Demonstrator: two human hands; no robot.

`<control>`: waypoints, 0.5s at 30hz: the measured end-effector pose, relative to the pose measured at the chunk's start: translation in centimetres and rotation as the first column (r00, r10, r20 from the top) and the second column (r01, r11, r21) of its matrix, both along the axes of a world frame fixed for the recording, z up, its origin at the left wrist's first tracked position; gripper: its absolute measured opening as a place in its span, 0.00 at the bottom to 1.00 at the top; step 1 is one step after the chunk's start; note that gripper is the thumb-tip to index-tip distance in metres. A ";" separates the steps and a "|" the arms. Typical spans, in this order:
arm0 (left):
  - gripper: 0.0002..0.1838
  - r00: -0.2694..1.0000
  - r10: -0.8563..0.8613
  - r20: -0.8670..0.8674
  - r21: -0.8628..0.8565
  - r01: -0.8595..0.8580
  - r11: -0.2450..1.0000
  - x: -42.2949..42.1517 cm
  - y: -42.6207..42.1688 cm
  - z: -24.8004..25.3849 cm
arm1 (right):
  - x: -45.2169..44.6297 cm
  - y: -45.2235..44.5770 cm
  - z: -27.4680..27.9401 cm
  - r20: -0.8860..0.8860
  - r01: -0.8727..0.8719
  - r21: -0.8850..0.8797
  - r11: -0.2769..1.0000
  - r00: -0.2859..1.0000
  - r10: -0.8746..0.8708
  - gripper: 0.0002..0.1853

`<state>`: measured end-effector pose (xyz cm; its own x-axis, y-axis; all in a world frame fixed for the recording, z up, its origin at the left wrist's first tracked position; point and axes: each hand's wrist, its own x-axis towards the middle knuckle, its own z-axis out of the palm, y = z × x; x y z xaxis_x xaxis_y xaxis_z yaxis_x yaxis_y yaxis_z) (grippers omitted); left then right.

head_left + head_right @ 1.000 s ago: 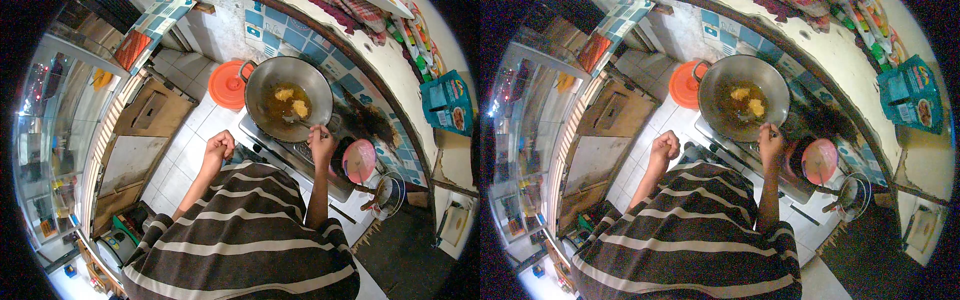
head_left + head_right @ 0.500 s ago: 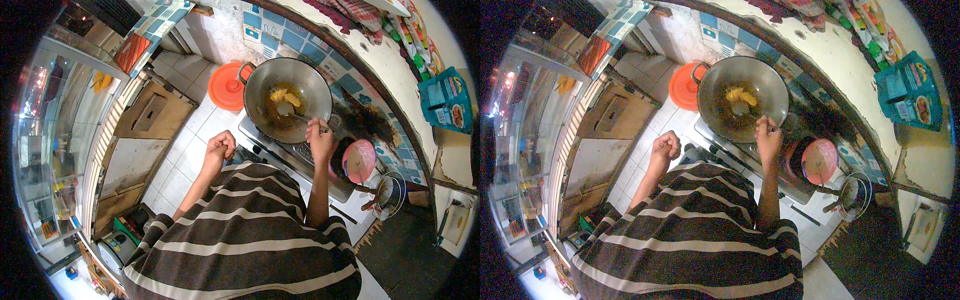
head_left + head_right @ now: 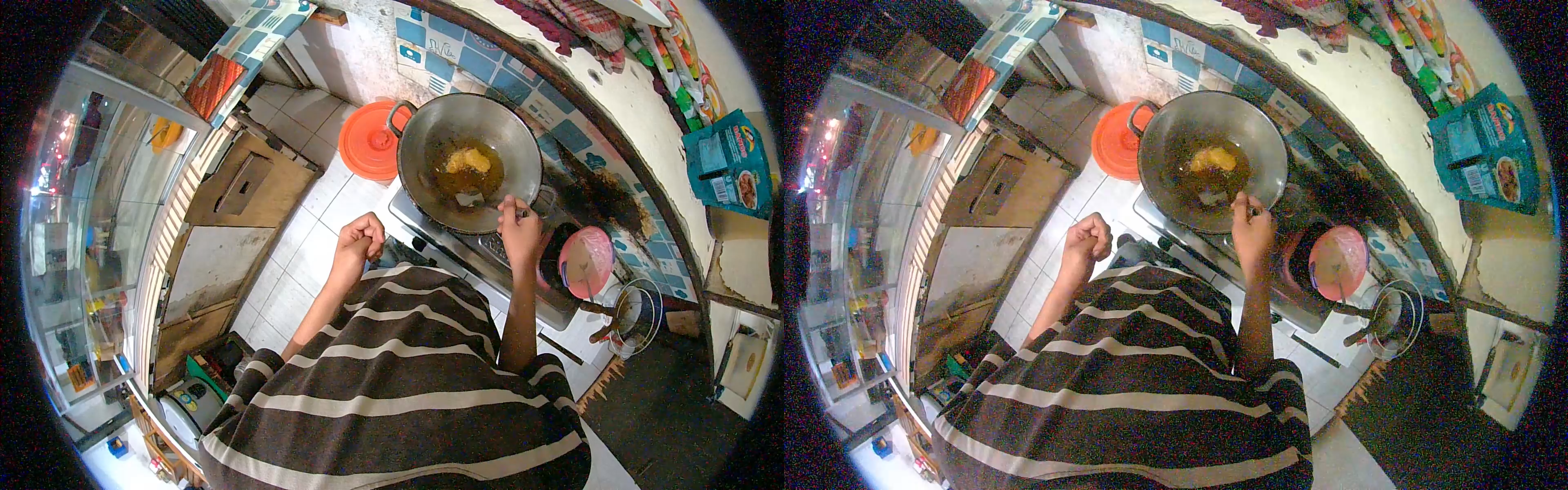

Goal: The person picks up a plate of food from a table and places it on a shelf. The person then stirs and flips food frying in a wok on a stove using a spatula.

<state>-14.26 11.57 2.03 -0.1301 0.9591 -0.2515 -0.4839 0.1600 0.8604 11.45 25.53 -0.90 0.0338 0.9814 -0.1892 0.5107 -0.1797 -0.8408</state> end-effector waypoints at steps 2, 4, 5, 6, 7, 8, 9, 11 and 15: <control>0.12 1.000 0.001 -0.002 0.001 -0.001 1.000 0.0 0.0 0.0 | -0.2 0.1 0.4 -0.035 -0.010 -0.025 1.000 0.999 0.009 0.19; 0.12 1.000 -0.004 -0.010 0.008 0.004 1.000 -0.1 0.0 -0.2 | -0.4 0.0 1.0 -0.106 0.013 -0.082 0.997 0.994 -0.022 0.19; 0.12 1.000 -0.004 -0.010 0.009 0.004 1.000 -0.1 0.0 -0.2 | -0.5 0.0 1.1 -0.141 0.022 -0.112 0.993 0.989 -0.038 0.19; 0.12 1.000 -0.003 -0.011 0.011 0.003 1.000 -0.2 -0.1 -0.2 | -0.4 0.0 0.9 -0.123 0.020 -0.071 0.997 0.992 -0.029 0.19; 0.12 1.000 -0.001 -0.012 0.012 0.001 1.000 -0.2 -0.1 -0.2 | -0.4 0.0 0.6 -0.106 0.016 -0.029 0.999 0.994 -0.019 0.19; 0.12 1.000 0.000 -0.008 0.015 0.000 1.000 -0.3 -0.1 -0.2 | -0.4 0.0 0.5 -0.088 0.011 0.012 1.000 0.996 -0.010 0.20; 0.12 1.000 0.000 -0.003 0.018 0.000 1.000 -0.3 -0.2 -0.1 | -0.3 -0.1 0.6 -0.053 0.002 0.003 1.000 0.999 -0.002 0.20; 0.12 1.000 0.011 -0.010 0.014 -0.010 1.000 -0.3 -0.2 0.0 | -0.4 -0.2 2.2 0.017 -0.015 -0.017 1.000 1.000 0.016 0.20; 0.11 0.999 0.046 -0.020 0.006 -0.045 0.999 -0.3 -0.4 0.1 | -0.2 -0.1 1.9 0.020 -0.022 -0.045 0.999 1.000 0.023 0.20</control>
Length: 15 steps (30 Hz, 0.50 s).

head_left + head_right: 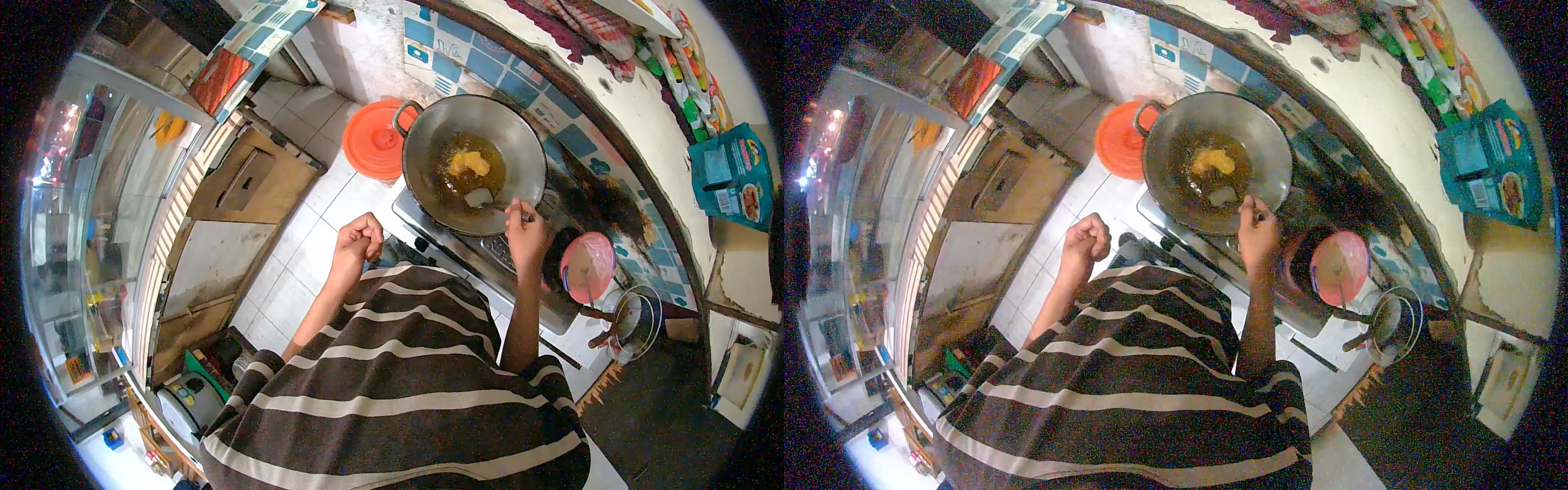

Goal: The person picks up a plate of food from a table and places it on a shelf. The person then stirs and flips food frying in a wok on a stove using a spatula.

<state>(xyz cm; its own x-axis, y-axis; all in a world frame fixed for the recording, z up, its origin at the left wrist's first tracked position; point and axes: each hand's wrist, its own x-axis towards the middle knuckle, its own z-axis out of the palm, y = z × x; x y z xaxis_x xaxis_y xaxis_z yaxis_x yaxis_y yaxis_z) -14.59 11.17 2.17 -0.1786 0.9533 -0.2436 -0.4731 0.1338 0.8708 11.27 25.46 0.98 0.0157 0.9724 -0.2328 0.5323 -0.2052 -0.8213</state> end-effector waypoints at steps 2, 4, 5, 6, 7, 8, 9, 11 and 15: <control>0.11 1.000 0.009 0.005 0.002 -0.009 1.000 -0.1 -0.1 0.0 | 0.3 0.2 -1.0 0.030 -0.014 0.033 0.999 0.999 0.013 0.20; 0.11 1.000 0.016 0.003 0.005 -0.016 1.000 -0.1 -0.2 0.0 | 0.4 0.4 -1.6 0.024 -0.004 0.020 1.000 1.000 0.004 0.21; 0.11 1.000 0.017 -0.001 0.000 -0.017 1.000 -0.2 -0.3 0.0 | 0.4 0.5 -1.9 0.020 0.000 0.014 1.000 1.000 0.000 0.21; 0.11 1.000 0.018 -0.005 -0.005 -0.018 1.000 -0.2 -0.3 -0.1 | 0.6 0.8 -2.8 -0.011 -0.007 0.039 0.999 1.000 0.008 0.21; 0.11 1.000 0.018 -0.009 -0.010 -0.018 1.000 -0.2 -0.4 -0.1 | 0.7 1.1 -3.6 -0.041 -0.013 0.064 0.998 0.999 0.016 0.21; 0.11 1.000 0.023 -0.009 -0.011 -0.023 1.000 -0.2 -0.4 -0.2 | 0.8 1.3 -4.2 -0.072 -0.018 0.089 0.996 0.997 0.025 0.21; 0.12 1.000 0.027 -0.010 -0.011 -0.028 1.000 -0.3 -0.5 -0.3 | 1.0 1.5 -4.9 -0.128 -0.004 0.077 0.997 0.992 0.014 0.19; 0.12 0.999 0.031 -0.012 -0.010 -0.031 0.999 -0.3 -0.5 -0.2 | 0.8 1.6 -4.9 -0.238 0.022 0.053 0.998 0.971 -0.009 0.17; 0.12 1.000 0.031 0.001 -0.025 -0.031 0.999 -0.4 -0.5 -0.1 | 0.5 1.5 -4.3 -0.187 0.095 0.092 0.991 0.979 -0.076 0.17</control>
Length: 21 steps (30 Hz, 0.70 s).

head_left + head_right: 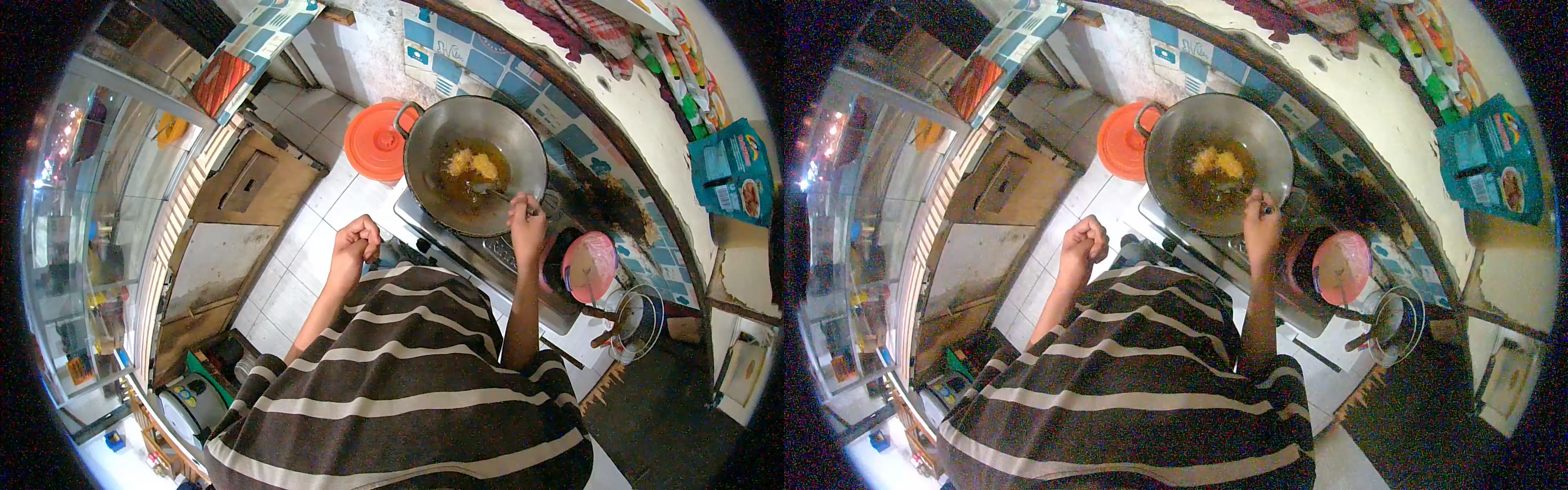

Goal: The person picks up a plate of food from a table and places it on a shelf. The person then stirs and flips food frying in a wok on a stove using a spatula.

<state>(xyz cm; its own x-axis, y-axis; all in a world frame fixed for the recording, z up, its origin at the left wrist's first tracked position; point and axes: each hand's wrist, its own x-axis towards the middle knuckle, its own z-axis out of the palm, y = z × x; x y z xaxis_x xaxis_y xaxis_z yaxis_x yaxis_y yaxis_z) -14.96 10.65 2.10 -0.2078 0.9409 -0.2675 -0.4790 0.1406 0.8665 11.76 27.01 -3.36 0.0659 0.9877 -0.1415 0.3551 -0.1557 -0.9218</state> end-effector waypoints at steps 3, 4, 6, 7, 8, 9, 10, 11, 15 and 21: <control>0.12 1.000 -0.013 -0.002 0.003 0.013 1.000 0.0 0.0 -0.2 | 0.2 0.1 0.1 0.015 0.017 0.014 1.000 1.000 -0.017 0.18; 0.12 1.000 -0.019 -0.007 0.008 0.019 1.000 0.0 0.0 -0.3 | 0.3 0.1 0.1 0.022 0.017 0.012 1.000 1.000 -0.017 0.18; 0.12 1.000 -0.025 -0.007 0.016 0.025 1.000 0.1 0.1 -0.3 | 0.5 0.0 0.4 0.050 0.016 0.001 1.000 0.999 -0.016 0.18; 0.12 1.000 -0.027 -0.006 0.019 0.027 0.999 0.1 0.1 -0.4 | 0.4 -0.1 1.0 0.071 0.015 -0.009 1.000 0.997 -0.015 0.19; 0.12 1.000 -0.027 -0.007 0.021 0.027 0.999 0.1 0.2 -0.3 | 0.4 -0.3 1.5 0.092 0.014 -0.018 1.000 0.996 -0.012 0.19; 0.12 1.000 -0.027 -0.009 0.023 0.027 0.999 0.2 0.2 -0.3 | 0.3 -0.4 1.9 0.149 0.002 0.004 1.000 0.989 -0.002 0.20; 0.12 1.000 -0.027 -0.010 0.025 0.028 0.999 0.2 0.2 -0.3 | 0.3 -0.5 2.1 0.205 -0.012 0.026 1.000 0.979 0.006 0.20; 0.12 1.000 -0.027 -0.008 0.019 0.027 0.999 0.2 0.2 -0.3 | 0.2 -0.6 2.3 0.261 -0.026 0.046 0.999 0.965 0.013 0.21; 0.13 1.000 -0.026 0.008 0.013 0.026 1.000 0.1 0.1 -0.2 | 0.1 -0.7 2.4 0.248 -0.040 0.015 0.999 0.968 0.035 0.21; 0.13 0.999 -0.031 0.011 0.024 0.030 0.999 0.1 0.2 -0.2 | -0.1 -0.8 3.6 0.056 -0.069 -0.076 0.995 0.996 0.073 0.19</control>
